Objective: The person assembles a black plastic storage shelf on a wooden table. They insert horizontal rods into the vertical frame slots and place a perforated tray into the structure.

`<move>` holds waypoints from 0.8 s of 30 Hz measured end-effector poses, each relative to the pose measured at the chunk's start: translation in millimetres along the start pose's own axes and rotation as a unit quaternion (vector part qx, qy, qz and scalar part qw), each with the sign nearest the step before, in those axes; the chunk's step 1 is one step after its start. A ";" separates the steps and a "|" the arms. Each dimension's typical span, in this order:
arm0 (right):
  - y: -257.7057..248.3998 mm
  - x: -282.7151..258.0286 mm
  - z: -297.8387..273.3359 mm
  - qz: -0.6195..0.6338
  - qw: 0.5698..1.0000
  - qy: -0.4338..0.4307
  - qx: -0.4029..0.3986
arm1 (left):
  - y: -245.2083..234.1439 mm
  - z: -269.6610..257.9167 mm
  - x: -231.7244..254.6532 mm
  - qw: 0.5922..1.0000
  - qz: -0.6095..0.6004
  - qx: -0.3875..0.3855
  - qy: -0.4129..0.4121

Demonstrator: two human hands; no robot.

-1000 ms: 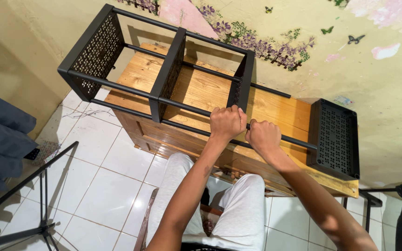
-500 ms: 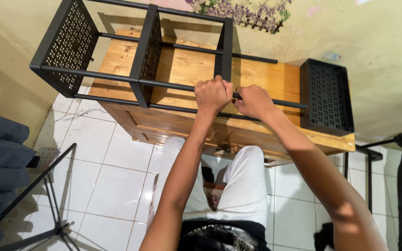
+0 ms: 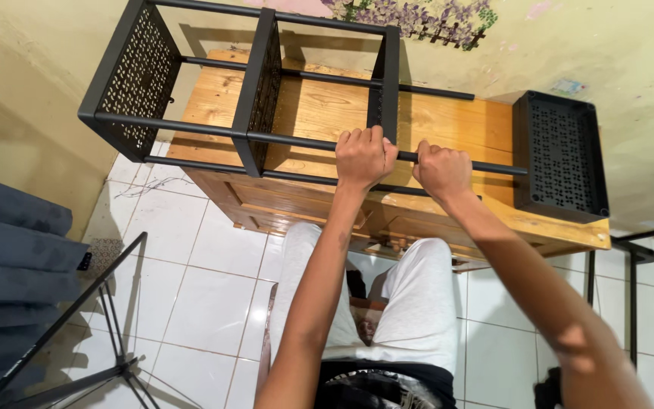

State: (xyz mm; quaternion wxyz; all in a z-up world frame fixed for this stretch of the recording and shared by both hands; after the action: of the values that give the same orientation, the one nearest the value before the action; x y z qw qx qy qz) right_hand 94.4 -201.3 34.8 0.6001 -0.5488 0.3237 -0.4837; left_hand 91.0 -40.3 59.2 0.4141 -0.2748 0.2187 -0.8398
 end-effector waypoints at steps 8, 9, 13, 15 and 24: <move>-4.1 8.2 13.9 0.043 0.984 0.012 -0.170 | 6.4 1.5 -1.5 0.999 0.021 0.006 0.028; -6.2 7.1 16.0 0.067 0.979 -0.002 -0.190 | 6.1 0.5 -1.8 0.999 0.025 0.006 0.030; -16.8 7.8 19.6 0.120 0.967 -0.012 -0.224 | 5.7 -1.3 0.0 1.000 0.021 0.004 0.014; -20.8 4.8 14.1 0.117 0.969 -0.009 -0.217 | 7.3 0.1 -0.5 1.000 0.024 -0.003 0.005; -72.2 -31.3 -41.8 0.021 0.978 -0.123 0.165 | -13.2 0.5 4.6 1.000 0.003 0.018 0.026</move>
State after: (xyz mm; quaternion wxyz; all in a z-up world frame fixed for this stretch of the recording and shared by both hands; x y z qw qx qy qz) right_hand 29.6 -181.3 92.6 0.7277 -0.4904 0.1747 -0.4466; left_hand 81.4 -36.7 68.7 0.4159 -0.2449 0.2154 -0.8489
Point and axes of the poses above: each hand's wrist, its own z-axis towards the middle knuckle, its own y-axis out of the palm, x = y × z, the point moved 7 cm from there along z, towards the middle knuckle, and after that the axes turned 14 degrees about -x, right-handed, at the moved point
